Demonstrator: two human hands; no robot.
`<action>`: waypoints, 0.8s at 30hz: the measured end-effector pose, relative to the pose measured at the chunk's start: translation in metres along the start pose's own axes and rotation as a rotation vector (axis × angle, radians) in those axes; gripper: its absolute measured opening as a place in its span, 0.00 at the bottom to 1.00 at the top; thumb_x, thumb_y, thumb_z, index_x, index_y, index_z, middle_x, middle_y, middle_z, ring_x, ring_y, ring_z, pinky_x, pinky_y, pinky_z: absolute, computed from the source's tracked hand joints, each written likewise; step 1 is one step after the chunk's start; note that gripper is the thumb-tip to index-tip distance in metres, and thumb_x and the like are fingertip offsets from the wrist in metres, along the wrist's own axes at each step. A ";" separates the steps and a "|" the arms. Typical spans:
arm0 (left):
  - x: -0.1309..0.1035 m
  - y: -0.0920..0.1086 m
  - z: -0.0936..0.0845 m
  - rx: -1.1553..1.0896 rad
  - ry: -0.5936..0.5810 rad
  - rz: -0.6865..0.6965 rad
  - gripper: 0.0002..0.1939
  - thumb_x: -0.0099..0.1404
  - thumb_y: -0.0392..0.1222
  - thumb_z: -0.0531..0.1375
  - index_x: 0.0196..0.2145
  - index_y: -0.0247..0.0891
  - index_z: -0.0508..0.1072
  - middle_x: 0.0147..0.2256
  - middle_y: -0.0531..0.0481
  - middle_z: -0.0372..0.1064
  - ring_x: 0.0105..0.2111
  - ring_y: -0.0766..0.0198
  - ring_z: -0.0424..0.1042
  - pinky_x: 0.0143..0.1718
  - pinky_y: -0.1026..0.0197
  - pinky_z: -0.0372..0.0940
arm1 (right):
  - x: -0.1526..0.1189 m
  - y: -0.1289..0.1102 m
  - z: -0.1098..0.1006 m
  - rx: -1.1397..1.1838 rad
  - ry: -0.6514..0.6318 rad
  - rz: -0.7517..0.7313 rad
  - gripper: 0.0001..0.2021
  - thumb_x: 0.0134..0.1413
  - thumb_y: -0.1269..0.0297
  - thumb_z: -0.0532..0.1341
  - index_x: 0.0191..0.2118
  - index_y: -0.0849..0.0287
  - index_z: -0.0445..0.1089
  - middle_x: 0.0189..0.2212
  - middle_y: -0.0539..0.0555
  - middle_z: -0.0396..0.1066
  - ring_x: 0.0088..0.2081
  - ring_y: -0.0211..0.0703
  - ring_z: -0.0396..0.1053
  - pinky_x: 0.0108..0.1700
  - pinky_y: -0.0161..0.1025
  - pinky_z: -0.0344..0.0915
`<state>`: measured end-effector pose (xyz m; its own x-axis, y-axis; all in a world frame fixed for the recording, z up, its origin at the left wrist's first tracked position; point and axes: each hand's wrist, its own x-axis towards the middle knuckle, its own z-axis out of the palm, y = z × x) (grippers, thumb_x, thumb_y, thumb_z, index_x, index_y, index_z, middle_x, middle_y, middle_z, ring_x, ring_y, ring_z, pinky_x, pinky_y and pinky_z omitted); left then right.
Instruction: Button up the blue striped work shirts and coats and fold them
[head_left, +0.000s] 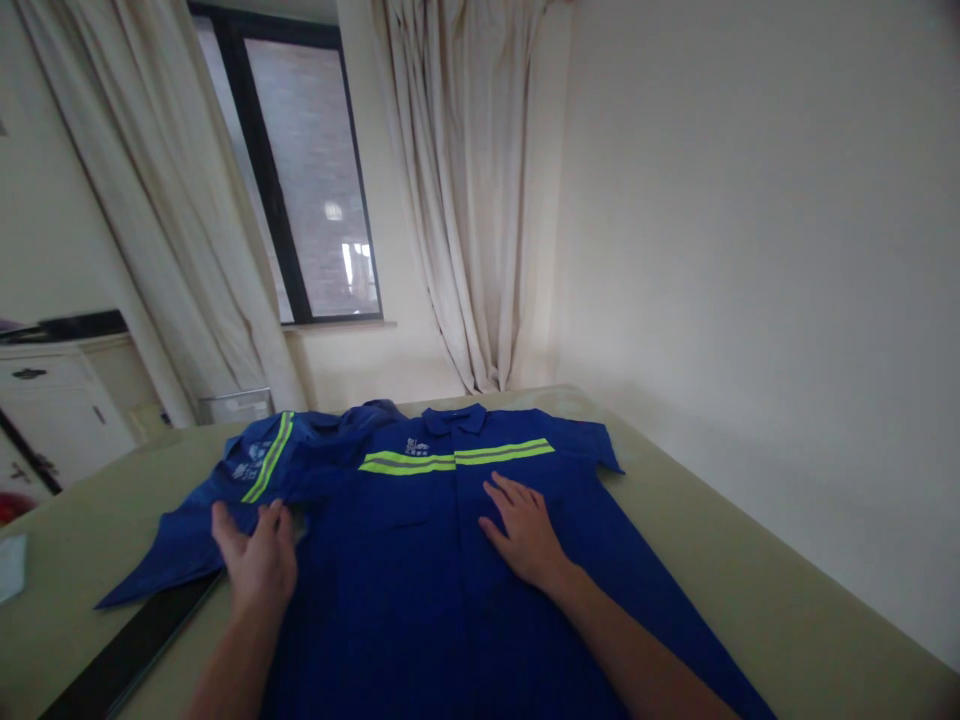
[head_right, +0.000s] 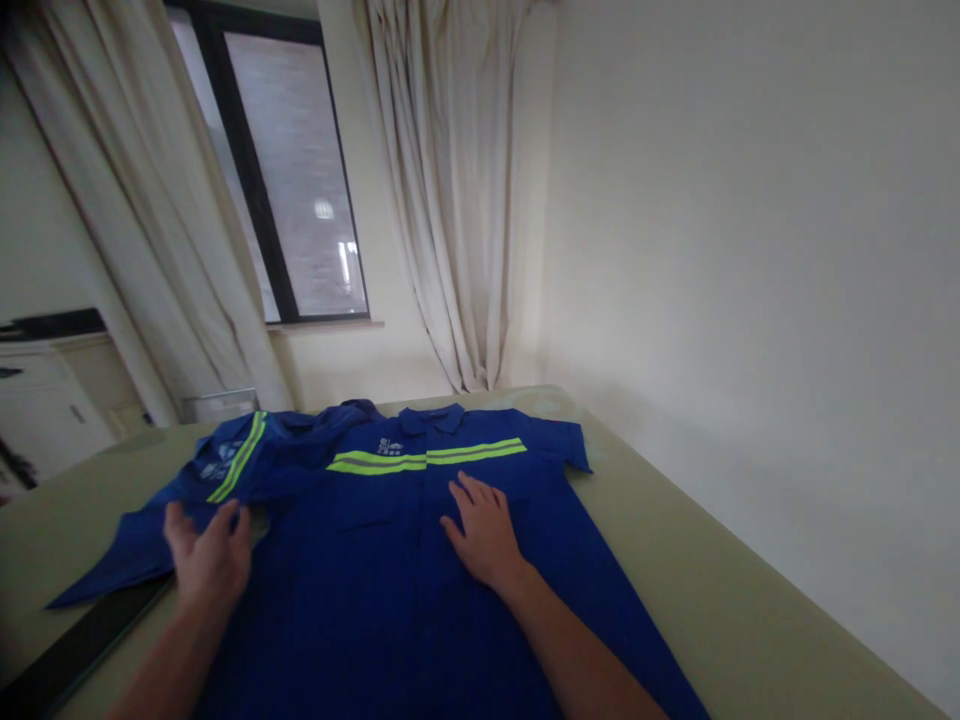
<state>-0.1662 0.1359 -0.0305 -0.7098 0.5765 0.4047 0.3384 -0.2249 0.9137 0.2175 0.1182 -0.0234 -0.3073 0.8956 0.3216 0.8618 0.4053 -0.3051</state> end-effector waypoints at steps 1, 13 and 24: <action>-0.003 0.002 -0.003 -0.024 -0.001 -0.022 0.36 0.67 0.47 0.55 0.68 0.57 0.44 0.62 0.47 0.59 0.55 0.57 0.71 0.54 0.47 0.71 | -0.002 -0.005 0.005 0.007 -0.069 -0.017 0.27 0.70 0.49 0.51 0.68 0.53 0.61 0.70 0.57 0.56 0.69 0.54 0.54 0.67 0.54 0.50; -0.136 0.058 0.048 0.959 -0.902 0.462 0.28 0.73 0.49 0.46 0.66 0.42 0.65 0.68 0.43 0.59 0.66 0.47 0.59 0.64 0.41 0.55 | 0.017 0.005 0.014 -0.001 -0.192 0.014 0.33 0.69 0.40 0.46 0.72 0.50 0.53 0.73 0.55 0.48 0.73 0.52 0.45 0.71 0.55 0.40; -0.192 0.084 0.061 0.968 -1.057 0.518 0.33 0.70 0.52 0.47 0.70 0.43 0.58 0.73 0.41 0.40 0.73 0.37 0.38 0.65 0.21 0.32 | 0.052 0.006 0.006 -0.020 0.057 -0.039 0.26 0.71 0.53 0.49 0.65 0.61 0.64 0.64 0.62 0.65 0.65 0.52 0.59 0.66 0.48 0.51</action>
<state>0.0361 0.0542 -0.0331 0.2217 0.9727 0.0688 0.9632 -0.2295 0.1397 0.2043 0.1689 -0.0142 -0.3176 0.8673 0.3834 0.8577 0.4352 -0.2738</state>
